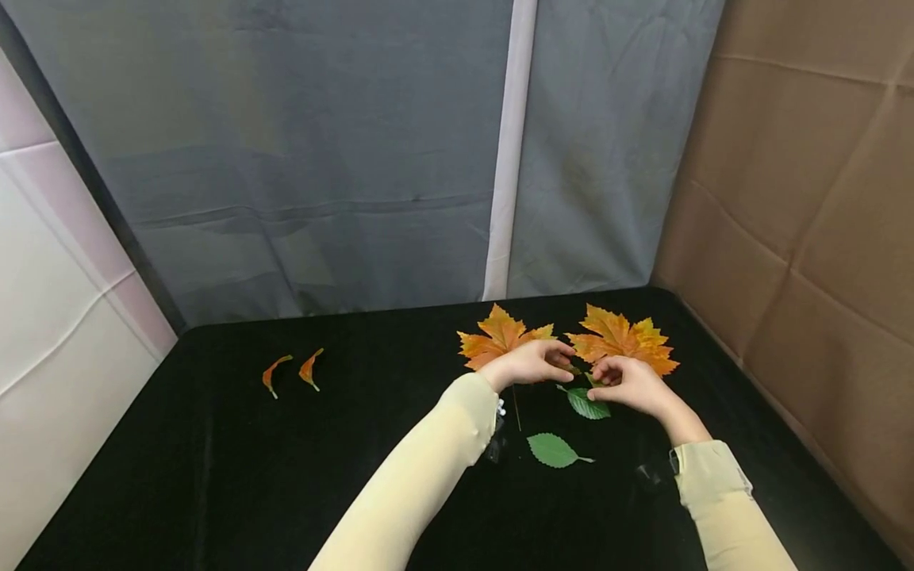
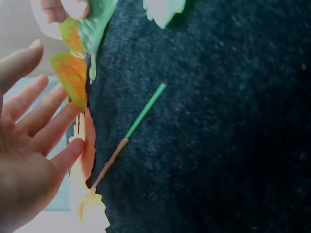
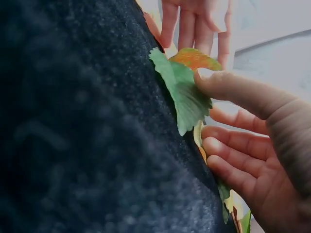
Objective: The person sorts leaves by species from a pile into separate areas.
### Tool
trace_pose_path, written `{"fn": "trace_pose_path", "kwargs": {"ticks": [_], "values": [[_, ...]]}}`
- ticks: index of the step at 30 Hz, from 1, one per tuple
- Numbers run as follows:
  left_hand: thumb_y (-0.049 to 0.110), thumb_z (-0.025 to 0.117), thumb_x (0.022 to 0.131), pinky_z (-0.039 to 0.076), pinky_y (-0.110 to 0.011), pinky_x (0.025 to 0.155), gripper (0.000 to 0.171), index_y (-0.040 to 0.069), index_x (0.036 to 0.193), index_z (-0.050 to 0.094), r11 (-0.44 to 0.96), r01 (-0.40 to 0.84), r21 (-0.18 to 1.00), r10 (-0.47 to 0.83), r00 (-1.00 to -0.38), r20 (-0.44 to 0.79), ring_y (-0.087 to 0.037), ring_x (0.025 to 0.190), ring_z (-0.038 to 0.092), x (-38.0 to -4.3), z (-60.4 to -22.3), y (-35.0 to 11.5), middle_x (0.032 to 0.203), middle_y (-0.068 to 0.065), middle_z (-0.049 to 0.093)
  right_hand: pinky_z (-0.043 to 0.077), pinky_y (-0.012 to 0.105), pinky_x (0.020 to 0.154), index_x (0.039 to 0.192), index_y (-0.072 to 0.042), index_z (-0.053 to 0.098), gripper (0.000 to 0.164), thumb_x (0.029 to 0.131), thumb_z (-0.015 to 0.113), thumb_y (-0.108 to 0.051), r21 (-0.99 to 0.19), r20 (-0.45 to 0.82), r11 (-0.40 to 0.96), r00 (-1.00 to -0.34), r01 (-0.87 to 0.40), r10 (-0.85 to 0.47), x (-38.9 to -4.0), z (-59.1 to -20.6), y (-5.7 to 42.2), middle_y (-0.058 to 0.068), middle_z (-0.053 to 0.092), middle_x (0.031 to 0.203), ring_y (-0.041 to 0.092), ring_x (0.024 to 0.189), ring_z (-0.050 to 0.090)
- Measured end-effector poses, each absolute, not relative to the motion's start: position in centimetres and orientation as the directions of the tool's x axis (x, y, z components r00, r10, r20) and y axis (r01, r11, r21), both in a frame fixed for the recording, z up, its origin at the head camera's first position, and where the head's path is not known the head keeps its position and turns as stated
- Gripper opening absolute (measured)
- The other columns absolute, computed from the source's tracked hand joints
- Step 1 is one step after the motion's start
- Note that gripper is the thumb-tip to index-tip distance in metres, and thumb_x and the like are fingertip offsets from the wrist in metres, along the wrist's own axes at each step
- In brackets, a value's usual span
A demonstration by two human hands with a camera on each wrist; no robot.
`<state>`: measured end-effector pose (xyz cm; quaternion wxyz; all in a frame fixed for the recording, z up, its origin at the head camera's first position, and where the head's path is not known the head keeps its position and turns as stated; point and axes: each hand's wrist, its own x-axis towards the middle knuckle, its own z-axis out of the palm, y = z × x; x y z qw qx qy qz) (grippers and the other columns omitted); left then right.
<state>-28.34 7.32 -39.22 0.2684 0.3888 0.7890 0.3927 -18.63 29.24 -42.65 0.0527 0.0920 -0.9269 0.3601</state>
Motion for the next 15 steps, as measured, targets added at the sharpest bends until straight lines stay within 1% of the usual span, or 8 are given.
{"fn": "trace_pose_path", "kwargs": {"ticks": [4,8,12,15], "values": [[0.016,0.071,0.089,0.046,-0.029,0.093,0.045,0.007,0.131,0.058,0.439,0.484,0.757,0.808,-0.581,-0.097,-0.022,0.117,0.056,-28.36,-39.42,7.40,0.126,-0.010,0.062,0.050,0.029,0.071,0.089,-0.011,0.067,0.021,0.078,0.081,-0.023,-0.662,0.173,0.718,-0.976,-0.216,-0.133,-18.60,-42.65,29.04,-0.003,0.064,0.082,0.013,0.076,0.061],[0.013,0.071,0.089,0.047,-0.027,0.091,0.038,0.008,0.126,0.063,0.485,0.521,0.703,0.782,-0.618,-0.081,-0.020,0.112,0.059,-28.39,-39.76,7.66,0.121,-0.009,0.065,0.049,0.027,0.069,0.089,-0.009,0.067,0.015,0.082,0.076,-0.020,-0.667,0.182,0.714,-0.976,-0.213,-0.120,-18.59,-42.64,28.98,-0.003,0.064,0.081,0.011,0.074,0.059],[0.012,0.070,0.089,0.047,-0.025,0.088,0.029,0.009,0.118,0.068,0.518,0.538,0.665,0.754,-0.654,-0.059,-0.017,0.106,0.063,-28.30,-39.89,7.96,0.114,-0.005,0.069,0.048,0.028,0.069,0.089,-0.008,0.066,0.013,0.085,0.072,-0.019,-0.676,0.171,0.712,-0.980,-0.190,-0.099,-18.54,-42.59,29.06,-0.001,0.062,0.081,0.012,0.074,0.057],[0.013,0.068,0.090,0.047,-0.024,0.090,0.022,0.009,0.112,0.073,0.539,0.548,0.640,0.733,-0.680,-0.034,-0.015,0.106,0.063,-28.40,-39.88,7.88,0.115,-0.003,0.069,0.047,0.029,0.069,0.090,-0.007,0.066,0.013,0.087,0.071,-0.019,-0.684,0.156,0.708,-0.983,-0.177,-0.096,-18.70,-42.47,28.92,0.000,0.062,0.082,0.014,0.075,0.056]]}}
